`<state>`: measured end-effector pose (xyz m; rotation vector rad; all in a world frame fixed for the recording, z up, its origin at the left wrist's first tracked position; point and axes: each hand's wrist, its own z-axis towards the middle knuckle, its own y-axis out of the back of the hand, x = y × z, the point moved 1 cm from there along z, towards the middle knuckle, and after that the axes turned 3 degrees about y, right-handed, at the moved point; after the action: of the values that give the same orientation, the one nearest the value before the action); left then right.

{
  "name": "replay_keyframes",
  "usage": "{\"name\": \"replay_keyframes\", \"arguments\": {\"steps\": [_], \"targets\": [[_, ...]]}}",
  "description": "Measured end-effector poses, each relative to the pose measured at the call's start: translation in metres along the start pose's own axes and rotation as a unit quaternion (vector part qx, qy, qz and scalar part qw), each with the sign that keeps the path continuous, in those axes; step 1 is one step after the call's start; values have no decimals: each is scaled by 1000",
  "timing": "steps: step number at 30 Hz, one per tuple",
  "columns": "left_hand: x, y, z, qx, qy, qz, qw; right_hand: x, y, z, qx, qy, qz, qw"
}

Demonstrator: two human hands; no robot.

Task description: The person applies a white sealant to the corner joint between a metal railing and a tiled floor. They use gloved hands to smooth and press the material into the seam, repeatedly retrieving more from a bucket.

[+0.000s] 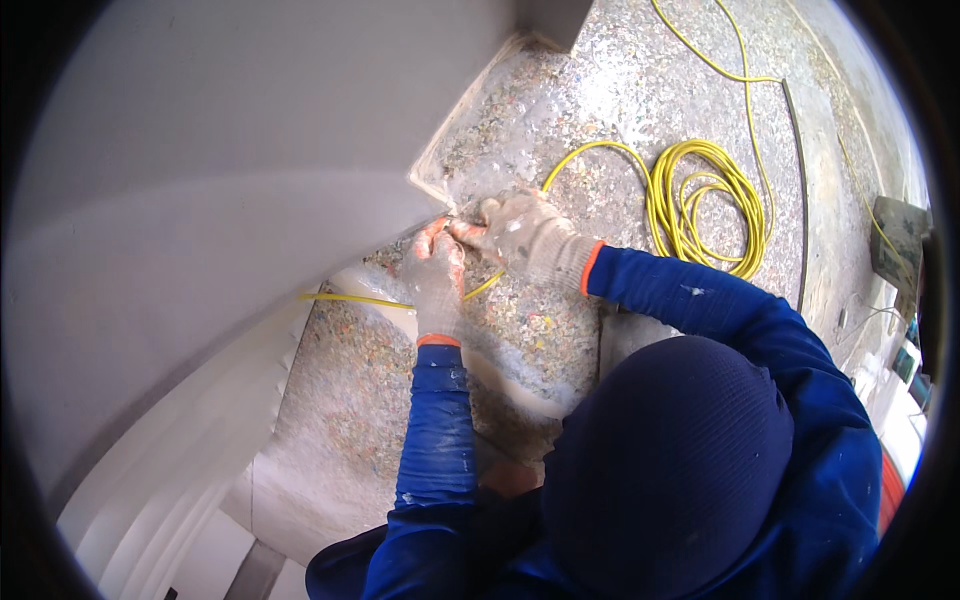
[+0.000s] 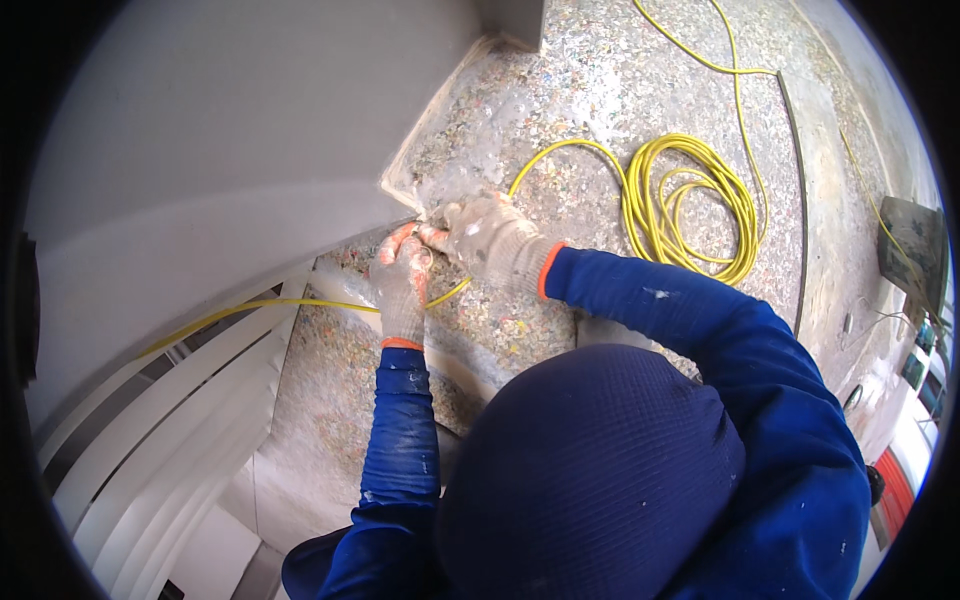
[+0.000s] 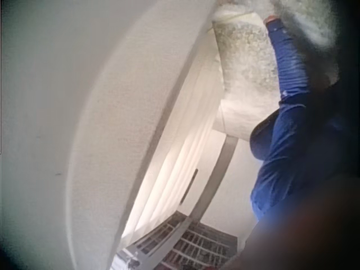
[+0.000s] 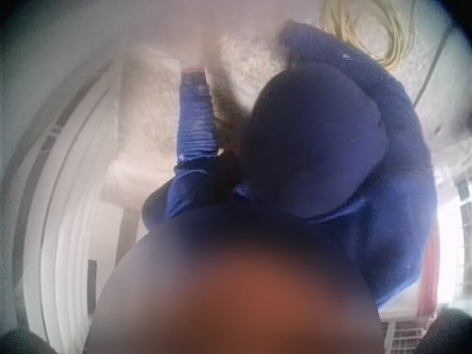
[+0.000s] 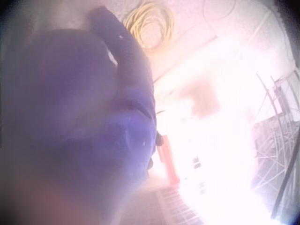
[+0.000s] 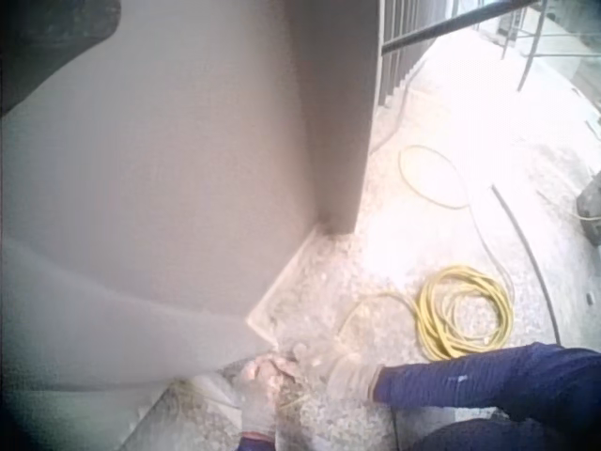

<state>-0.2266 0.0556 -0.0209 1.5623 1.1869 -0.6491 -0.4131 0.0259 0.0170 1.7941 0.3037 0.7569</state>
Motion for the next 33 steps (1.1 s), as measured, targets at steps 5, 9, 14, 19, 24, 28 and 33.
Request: {"name": "replay_keyframes", "arguments": {"steps": [5, 9, 14, 19, 24, 28, 33], "targets": [[3, 2, -5, -14, 139, -164, 977, -18, 0, 3, 43, 2, 34, 999], [-3, 7, -6, -2, 169, -143, 975, -19, 0, 6, -4, -15, 77, 997], [-7, -4, -9, 2, 119, -161, 980, -9, 2, 30, 43, -52, 16, 998], [-3, -3, -9, -12, 157, -197, 968, -7, 2, 6, 51, -76, 58, 994], [4, -12, -9, -15, 173, -305, 936, 13, -19, 5, 24, -71, 14, 997], [11, -11, -8, -37, 114, -201, 972, 22, -33, 14, -4, -86, -6, 996], [17, 5, -3, -42, 90, -133, 986, 3, -15, 12, 21, -22, 70, 997]]}}
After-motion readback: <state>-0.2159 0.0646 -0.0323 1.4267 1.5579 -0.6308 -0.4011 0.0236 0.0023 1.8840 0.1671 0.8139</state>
